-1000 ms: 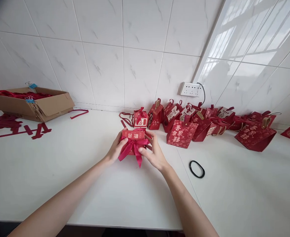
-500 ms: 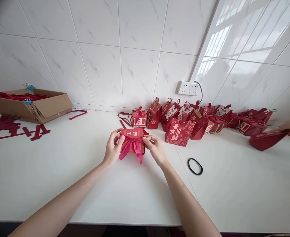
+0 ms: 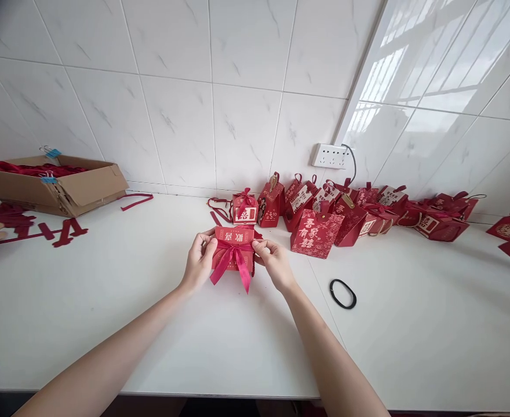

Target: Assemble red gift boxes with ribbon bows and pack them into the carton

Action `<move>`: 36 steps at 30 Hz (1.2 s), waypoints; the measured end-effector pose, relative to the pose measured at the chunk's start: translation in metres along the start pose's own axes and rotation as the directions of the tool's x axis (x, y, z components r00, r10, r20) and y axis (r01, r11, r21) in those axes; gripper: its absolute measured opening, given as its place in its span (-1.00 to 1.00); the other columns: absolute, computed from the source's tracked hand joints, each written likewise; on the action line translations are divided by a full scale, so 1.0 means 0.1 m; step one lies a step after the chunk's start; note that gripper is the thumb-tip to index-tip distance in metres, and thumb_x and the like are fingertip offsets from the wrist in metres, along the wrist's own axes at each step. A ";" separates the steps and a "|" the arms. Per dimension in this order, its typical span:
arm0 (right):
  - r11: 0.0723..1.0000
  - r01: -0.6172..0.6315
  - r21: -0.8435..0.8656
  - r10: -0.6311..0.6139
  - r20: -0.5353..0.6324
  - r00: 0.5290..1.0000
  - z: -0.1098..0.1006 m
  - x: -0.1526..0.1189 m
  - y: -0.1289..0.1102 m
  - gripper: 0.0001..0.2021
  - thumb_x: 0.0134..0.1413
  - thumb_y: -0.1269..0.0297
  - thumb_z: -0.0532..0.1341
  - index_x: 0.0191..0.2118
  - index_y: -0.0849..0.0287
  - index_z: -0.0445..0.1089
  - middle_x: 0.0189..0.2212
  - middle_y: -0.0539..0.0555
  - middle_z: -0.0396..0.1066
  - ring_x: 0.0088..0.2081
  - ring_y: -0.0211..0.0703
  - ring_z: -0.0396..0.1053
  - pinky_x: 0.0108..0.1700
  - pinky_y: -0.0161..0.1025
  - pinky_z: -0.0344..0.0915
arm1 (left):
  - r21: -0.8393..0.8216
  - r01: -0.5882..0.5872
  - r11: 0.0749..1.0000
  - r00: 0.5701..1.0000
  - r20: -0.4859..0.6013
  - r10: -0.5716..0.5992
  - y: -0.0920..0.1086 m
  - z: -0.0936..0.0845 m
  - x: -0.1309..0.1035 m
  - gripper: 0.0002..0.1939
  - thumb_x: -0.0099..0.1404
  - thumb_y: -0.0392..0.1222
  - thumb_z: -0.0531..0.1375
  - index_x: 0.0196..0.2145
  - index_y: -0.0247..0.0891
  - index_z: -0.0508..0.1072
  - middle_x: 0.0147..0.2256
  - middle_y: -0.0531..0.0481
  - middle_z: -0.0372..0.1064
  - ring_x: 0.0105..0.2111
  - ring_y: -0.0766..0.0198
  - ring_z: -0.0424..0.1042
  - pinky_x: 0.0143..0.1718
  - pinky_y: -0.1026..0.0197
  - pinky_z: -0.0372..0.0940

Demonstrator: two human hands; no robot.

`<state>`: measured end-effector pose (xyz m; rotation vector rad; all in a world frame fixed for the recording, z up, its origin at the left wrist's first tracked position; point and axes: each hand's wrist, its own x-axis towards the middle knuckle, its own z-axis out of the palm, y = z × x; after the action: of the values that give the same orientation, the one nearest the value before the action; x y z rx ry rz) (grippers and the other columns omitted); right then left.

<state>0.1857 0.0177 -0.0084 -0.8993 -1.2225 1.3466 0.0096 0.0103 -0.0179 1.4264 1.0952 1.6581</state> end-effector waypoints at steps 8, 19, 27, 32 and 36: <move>0.996 0.020 -0.092 -0.024 -0.051 0.998 0.01 0.00 -0.01 -0.55 -0.21 -0.14 0.32 -0.52 0.21 0.32 -0.41 0.05 0.40 -0.32 -0.15 0.39 -0.06 -0.04 0.36 | -0.095 0.053 0.994 0.999 -0.001 -0.054 -0.02 -0.02 0.04 -0.74 0.22 -0.01 0.11 -0.48 -0.17 0.14 0.09 -0.11 0.31 -0.02 0.16 0.38 -0.12 0.13 0.29; 0.720 0.411 -0.560 -0.280 0.308 0.910 -0.09 -0.06 0.03 0.11 -0.30 0.12 0.42 0.31 -0.07 -0.29 0.28 0.24 -0.21 0.17 0.14 0.07 -0.09 -0.02 0.36 | -0.146 0.074 0.987 0.997 0.033 -0.070 0.01 -0.06 0.07 -0.72 0.18 -0.01 0.17 -0.51 -0.20 0.20 0.04 -0.10 0.36 -0.03 0.13 0.39 -0.12 0.14 0.28; 0.628 0.470 -0.620 -0.344 0.320 0.883 -0.10 -0.06 0.03 -0.03 -0.20 0.26 0.34 0.30 -0.04 -0.21 0.21 0.22 0.00 0.11 0.10 0.16 -0.07 -0.02 0.32 | -0.220 0.107 0.970 0.992 0.094 -0.088 -0.01 -0.12 0.10 -0.72 0.10 -0.03 0.19 -0.59 -0.21 0.21 0.03 -0.10 0.37 0.00 0.05 0.36 -0.17 0.14 0.27; 0.637 0.476 -0.607 -0.345 0.328 0.879 -0.09 -0.05 0.04 -0.05 -0.18 0.24 0.34 0.29 -0.01 -0.20 0.22 0.23 -0.02 0.11 0.09 0.16 -0.08 -0.04 0.35 | -0.294 0.121 0.948 0.990 0.108 -0.093 -0.02 -0.13 0.11 -0.73 0.07 -0.05 0.19 -0.60 -0.22 0.23 0.02 -0.10 0.38 0.00 0.04 0.37 -0.22 0.13 0.29; 0.659 0.459 -0.596 -0.343 0.306 0.888 -0.09 -0.07 0.05 -0.11 -0.21 0.27 0.34 0.25 0.00 -0.12 0.18 0.22 0.03 0.05 0.08 0.23 -0.11 -0.04 0.37 | -0.273 0.119 0.955 0.991 0.087 -0.099 -0.01 -0.11 0.10 -0.75 0.04 -0.05 0.19 -0.60 -0.22 0.24 0.00 -0.12 0.39 -0.03 0.04 0.39 -0.23 0.11 0.32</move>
<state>0.1945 0.0130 -0.0161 -0.9118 -1.9663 0.6173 -0.0030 0.0176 -0.0154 1.2131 0.8461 1.5968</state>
